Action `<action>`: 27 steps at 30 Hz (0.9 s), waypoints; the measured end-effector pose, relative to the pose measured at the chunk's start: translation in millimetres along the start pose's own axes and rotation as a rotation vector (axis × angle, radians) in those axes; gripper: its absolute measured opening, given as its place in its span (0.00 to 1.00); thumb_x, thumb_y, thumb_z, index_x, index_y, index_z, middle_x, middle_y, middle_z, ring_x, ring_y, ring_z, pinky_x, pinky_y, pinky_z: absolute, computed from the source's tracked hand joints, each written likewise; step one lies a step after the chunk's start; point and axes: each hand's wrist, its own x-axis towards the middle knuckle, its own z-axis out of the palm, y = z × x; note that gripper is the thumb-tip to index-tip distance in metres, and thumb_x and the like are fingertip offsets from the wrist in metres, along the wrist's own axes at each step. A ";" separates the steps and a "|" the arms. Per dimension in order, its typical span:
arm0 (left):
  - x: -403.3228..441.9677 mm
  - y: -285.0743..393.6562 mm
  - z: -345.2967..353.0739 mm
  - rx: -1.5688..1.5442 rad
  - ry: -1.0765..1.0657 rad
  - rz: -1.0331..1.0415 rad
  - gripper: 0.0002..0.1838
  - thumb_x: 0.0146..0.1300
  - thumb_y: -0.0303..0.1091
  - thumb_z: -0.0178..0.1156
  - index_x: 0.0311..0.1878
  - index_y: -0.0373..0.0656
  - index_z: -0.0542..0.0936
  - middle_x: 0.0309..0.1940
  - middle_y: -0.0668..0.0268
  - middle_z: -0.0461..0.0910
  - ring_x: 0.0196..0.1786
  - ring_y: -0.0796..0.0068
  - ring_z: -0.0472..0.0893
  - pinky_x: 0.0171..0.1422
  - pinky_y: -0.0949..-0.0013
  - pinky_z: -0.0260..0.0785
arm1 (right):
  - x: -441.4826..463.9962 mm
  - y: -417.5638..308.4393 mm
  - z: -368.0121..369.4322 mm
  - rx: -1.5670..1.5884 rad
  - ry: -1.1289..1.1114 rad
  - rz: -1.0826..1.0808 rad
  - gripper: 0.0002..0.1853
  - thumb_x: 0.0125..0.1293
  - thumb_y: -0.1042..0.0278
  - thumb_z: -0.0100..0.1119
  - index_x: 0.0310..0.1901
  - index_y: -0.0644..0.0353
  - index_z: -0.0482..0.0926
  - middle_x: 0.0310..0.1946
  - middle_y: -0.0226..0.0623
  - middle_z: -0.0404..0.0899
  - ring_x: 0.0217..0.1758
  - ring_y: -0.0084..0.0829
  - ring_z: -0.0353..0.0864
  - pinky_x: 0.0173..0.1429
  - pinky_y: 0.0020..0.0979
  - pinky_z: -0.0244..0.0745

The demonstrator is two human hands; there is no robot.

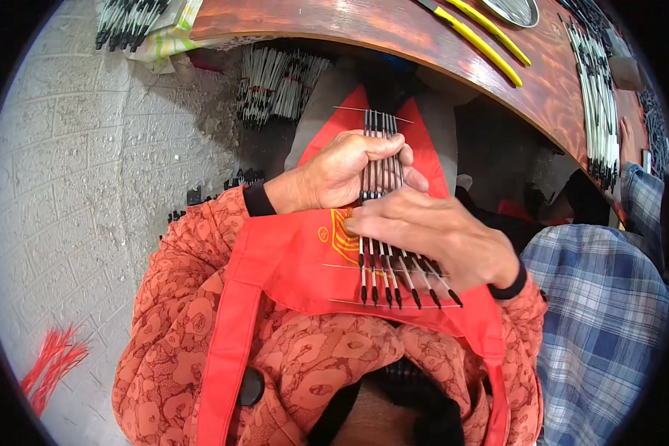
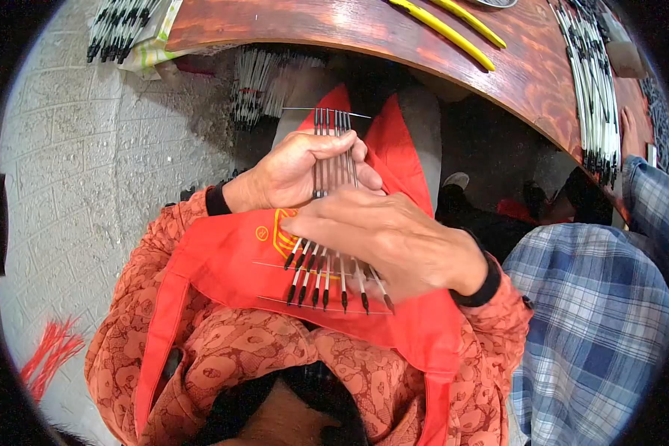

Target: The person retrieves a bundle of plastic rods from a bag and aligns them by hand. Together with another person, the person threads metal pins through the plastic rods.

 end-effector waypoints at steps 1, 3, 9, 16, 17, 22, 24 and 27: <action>-1.0 0.7 0.1 -0.016 -0.003 -0.008 0.18 0.76 0.43 0.44 0.43 0.39 0.77 0.43 0.45 0.82 0.47 0.55 0.84 0.53 0.58 0.77 | 2.5 4.0 8.1 0.012 0.053 -0.051 0.38 0.39 0.73 0.68 0.59 0.63 0.73 0.46 0.42 0.77 0.46 0.43 0.77 0.47 0.40 0.76; -2.5 1.4 0.1 -0.027 0.006 -0.004 0.18 0.76 0.43 0.45 0.42 0.39 0.77 0.42 0.46 0.83 0.46 0.56 0.84 0.52 0.59 0.77 | 7.8 11.7 19.9 0.034 0.155 -0.157 0.36 0.39 0.73 0.68 0.58 0.62 0.74 0.44 0.41 0.78 0.45 0.42 0.78 0.44 0.40 0.75; -5.8 -5.6 2.7 0.042 0.147 0.055 0.10 0.71 0.38 0.56 0.40 0.39 0.77 0.33 0.54 0.83 0.36 0.65 0.85 0.42 0.63 0.79 | 13.0 14.3 37.2 -0.065 0.197 -0.196 0.26 0.41 0.75 0.67 0.48 0.61 0.76 0.37 0.34 0.77 0.40 0.37 0.79 0.38 0.37 0.74; -6.1 -9.7 19.0 0.364 0.408 0.207 0.04 0.59 0.27 0.64 0.33 0.42 0.78 0.25 0.65 0.80 0.30 0.76 0.81 0.34 0.70 0.76 | 15.1 11.8 41.3 -0.222 0.195 -0.177 0.21 0.43 0.75 0.65 0.43 0.59 0.73 0.31 0.33 0.74 0.36 0.38 0.78 0.33 0.38 0.72; -6.8 -10.5 17.9 0.416 0.448 0.228 0.04 0.58 0.27 0.65 0.33 0.43 0.78 0.25 0.68 0.80 0.32 0.78 0.81 0.35 0.71 0.74 | 14.5 14.6 43.9 -0.210 0.212 -0.188 0.21 0.43 0.74 0.65 0.43 0.59 0.73 0.31 0.33 0.74 0.37 0.38 0.79 0.32 0.38 0.72; -8.3 3.5 -0.7 1.238 0.443 0.001 0.19 0.58 0.48 0.62 0.27 0.39 0.78 0.24 0.66 0.77 0.29 0.76 0.75 0.30 0.65 0.63 | 10.6 15.3 44.9 -0.223 0.203 -0.181 0.21 0.44 0.73 0.65 0.43 0.58 0.73 0.31 0.33 0.75 0.37 0.37 0.79 0.33 0.37 0.71; -10.4 13.5 8.7 1.453 0.396 -0.172 0.28 0.58 0.56 0.59 0.27 0.34 0.78 0.23 0.60 0.77 0.27 0.71 0.74 0.31 0.60 0.64 | 11.7 14.5 45.1 -0.217 0.194 -0.180 0.20 0.43 0.72 0.65 0.42 0.58 0.73 0.31 0.33 0.75 0.36 0.38 0.79 0.34 0.37 0.71; -5.2 17.0 15.2 1.971 0.289 -0.343 0.33 0.58 0.59 0.55 0.24 0.31 0.80 0.23 0.43 0.77 0.29 0.51 0.79 0.33 0.53 0.68 | 14.9 20.0 48.0 -0.165 0.320 -0.287 0.20 0.42 0.72 0.65 0.41 0.58 0.74 0.30 0.33 0.76 0.36 0.38 0.78 0.37 0.38 0.70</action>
